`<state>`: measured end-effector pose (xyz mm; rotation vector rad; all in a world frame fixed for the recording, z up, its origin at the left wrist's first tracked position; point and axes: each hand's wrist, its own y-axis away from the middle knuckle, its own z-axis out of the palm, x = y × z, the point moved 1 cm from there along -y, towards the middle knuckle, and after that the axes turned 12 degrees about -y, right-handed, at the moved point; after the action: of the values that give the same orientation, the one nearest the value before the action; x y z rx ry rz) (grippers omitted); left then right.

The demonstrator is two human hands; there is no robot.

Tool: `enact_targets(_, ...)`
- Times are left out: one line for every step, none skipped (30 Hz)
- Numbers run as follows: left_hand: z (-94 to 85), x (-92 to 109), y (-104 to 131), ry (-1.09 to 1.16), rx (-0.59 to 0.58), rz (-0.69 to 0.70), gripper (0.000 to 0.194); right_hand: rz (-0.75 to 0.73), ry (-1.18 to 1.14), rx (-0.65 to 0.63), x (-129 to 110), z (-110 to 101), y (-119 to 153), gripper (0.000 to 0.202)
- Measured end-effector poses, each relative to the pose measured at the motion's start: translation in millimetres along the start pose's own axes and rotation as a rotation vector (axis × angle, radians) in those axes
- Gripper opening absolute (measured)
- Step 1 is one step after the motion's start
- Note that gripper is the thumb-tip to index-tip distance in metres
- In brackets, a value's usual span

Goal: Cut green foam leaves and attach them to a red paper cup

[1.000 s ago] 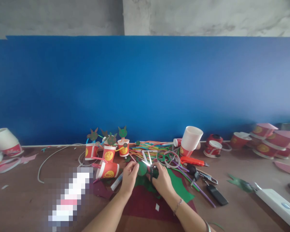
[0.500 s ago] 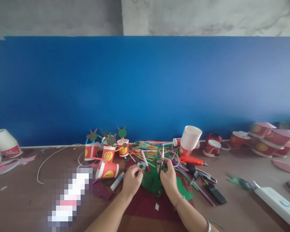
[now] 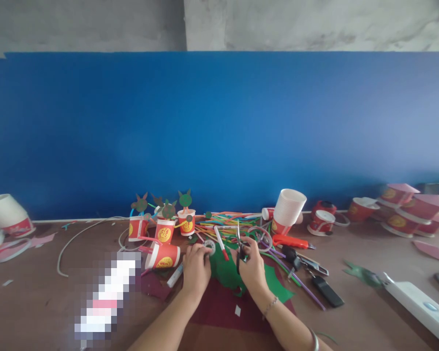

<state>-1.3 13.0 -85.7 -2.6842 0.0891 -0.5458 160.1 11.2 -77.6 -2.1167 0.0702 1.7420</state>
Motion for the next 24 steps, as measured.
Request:
enact_targets(-2.0,0,0,-0.013,0.031,-0.017,0.027,0.016,0.008,-0.008,-1,0,0,0.036)
enact_targets(-4.1,1,0,-0.015,0.060,-0.021,0.028,0.035,0.017,-0.014,-1,0,1,0.035)
enact_targets(-6.1,3,1,-0.007,0.079,-0.007,0.028,0.055,0.026,-0.019,-1,0,0,0.034)
enact_targets(-7.6,5,1,0.007,0.077,0.027,0.027,0.070,0.034,-0.024,-1,0,0,0.033)
enact_targets(-8.7,8,2,0.027,0.049,0.078,0.024,0.082,0.042,-0.030,0,0,0,0.033)
enact_targets(-9.2,11,3,0.046,-0.002,0.141,0.020,0.090,0.049,-0.036,2,1,-1,0.033)
enact_targets(-9.5,13,5,0.062,-0.064,0.204,0.018,0.096,0.055,-0.043,4,1,-2,0.033)
enact_targets(-9.6,16,7,0.070,-0.125,0.258,0.021,0.104,0.060,-0.049,6,1,-2,0.032)
enact_targets(-9.8,19,8,0.070,-0.176,0.300,0.027,0.111,0.065,-0.053,8,2,-3,0.032)
enact_targets(-10.1,20,10,0.063,-0.212,0.327,0.035,0.115,0.071,-0.054,9,2,-4,0.031)
enact_targets(-10.6,22,11,0.051,-0.237,0.341,0.041,0.114,0.078,-0.049,11,1,-5,0.030)
enact_targets(-11.1,23,12,0.037,-0.257,0.345,0.045,0.107,0.084,-0.038,13,1,-6,0.030)
enact_targets(-11.6,23,13,0.022,-0.272,0.339,0.048,0.096,0.089,-0.026,14,1,-7,0.031)
enact_targets(-11.8,23,14,0.011,-0.286,0.328,0.048,0.081,0.089,-0.019,15,1,-7,0.031)
enact_targets(-11.7,23,14,0.006,-0.296,0.312,0.047,0.062,0.082,-0.017,16,1,-7,0.031)
enact_targets(-11.0,22,13,0.009,-0.300,0.294,0.045,0.040,0.070,-0.025,16,1,-8,0.030)
enact_targets(-9.7,21,13,0.022,-0.294,0.273,0.042,0.020,0.057,-0.037,16,1,-7,0.029)
enact_targets(-7.8,19,12,0.048,-0.279,0.252,0.039,0.004,0.048,-0.048,16,2,-7,0.028)
enact_targets(-5.4,17,10,0.088,-0.254,0.226,0.035,-0.005,0.046,-0.056,16,2,-7,0.028)
enact_targets(-2.8,14,8,0.142,-0.220,0.193,0.033,-0.006,0.050,-0.060,16,2,-6,0.028)
enact_targets(-0.1,11,6,0.211,-0.175,0.157,0.030,0.002,0.058,-0.061,15,2,-6,0.029)
enact_targets(2.2,8,4,0.290,-0.121,0.112,0.027,0.015,0.072,-0.062,15,2,-6,0.030)
enact_targets(4.1,4,1,0.372,-0.060,0.062,0.022,0.027,0.088,-0.060,14,1,-7,0.031)
enact_targets(5.3,1,-1,0.446,0.008,0.016,0.019,0.035,0.105,-0.058,14,1,-7,0.031)
